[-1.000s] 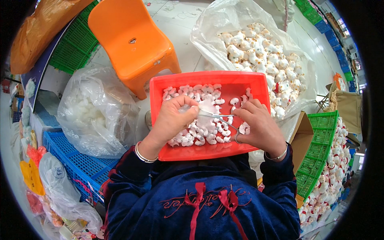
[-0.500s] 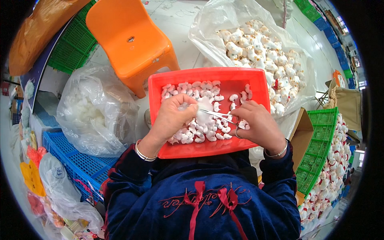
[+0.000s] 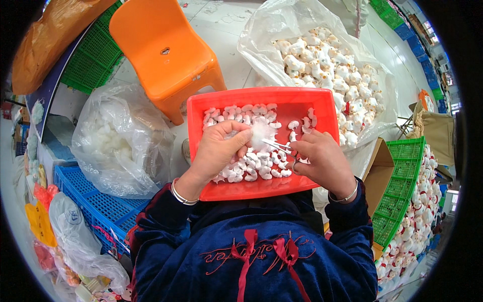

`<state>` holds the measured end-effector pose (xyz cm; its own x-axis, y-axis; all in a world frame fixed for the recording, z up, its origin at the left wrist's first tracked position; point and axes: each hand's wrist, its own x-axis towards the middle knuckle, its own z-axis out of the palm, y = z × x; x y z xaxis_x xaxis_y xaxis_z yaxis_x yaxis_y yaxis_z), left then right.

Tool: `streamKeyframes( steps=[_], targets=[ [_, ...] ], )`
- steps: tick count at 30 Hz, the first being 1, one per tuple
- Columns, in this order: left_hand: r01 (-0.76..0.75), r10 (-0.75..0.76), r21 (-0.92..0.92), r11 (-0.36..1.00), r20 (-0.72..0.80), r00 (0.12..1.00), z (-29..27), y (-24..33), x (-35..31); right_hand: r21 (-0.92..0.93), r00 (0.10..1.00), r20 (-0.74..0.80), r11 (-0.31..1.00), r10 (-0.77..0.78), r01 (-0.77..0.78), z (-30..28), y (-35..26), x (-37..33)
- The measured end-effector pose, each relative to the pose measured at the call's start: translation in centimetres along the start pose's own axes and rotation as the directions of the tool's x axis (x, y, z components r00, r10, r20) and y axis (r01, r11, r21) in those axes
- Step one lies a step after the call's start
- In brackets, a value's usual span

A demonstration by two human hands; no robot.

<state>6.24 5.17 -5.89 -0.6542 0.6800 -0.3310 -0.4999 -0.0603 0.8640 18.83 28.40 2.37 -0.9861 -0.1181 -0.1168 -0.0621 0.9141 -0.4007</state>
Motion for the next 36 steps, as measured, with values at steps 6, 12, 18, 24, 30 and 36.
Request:
streamKeyframes(
  steps=[6,12,18,24,30,36],
  targets=[
    [0.002,-0.003,0.079,0.997,0.005,1.000,0.3,0.4,-0.3,0.078,0.999,0.029,0.997,-0.017,0.015,0.6,0.8,-0.1],
    [0.013,-0.014,-0.020,1.000,-0.087,0.996,0.0,0.1,0.1,0.003,0.982,-0.177,0.998,-0.067,0.069,-0.9,-0.2,0.0],
    [0.032,-0.034,-0.066,0.997,-0.028,0.999,0.2,0.5,-0.2,-0.059,1.000,-0.009,0.998,-0.004,0.003,-0.1,0.3,0.0],
    [0.029,-0.028,0.051,0.998,-0.027,0.999,0.2,0.2,-0.4,0.015,0.999,0.022,0.999,-0.035,0.035,1.3,0.5,0.2],
    [-0.209,0.241,0.421,0.883,-0.022,0.970,-0.3,-0.2,-0.8,0.261,0.993,-0.114,0.965,0.008,0.023,-1.1,2.3,0.1],
    [-0.312,0.343,0.509,0.802,0.035,0.939,-0.1,0.3,-1.1,0.120,0.995,0.028,0.988,-0.099,0.095,0.0,1.8,0.7]
  ],
)
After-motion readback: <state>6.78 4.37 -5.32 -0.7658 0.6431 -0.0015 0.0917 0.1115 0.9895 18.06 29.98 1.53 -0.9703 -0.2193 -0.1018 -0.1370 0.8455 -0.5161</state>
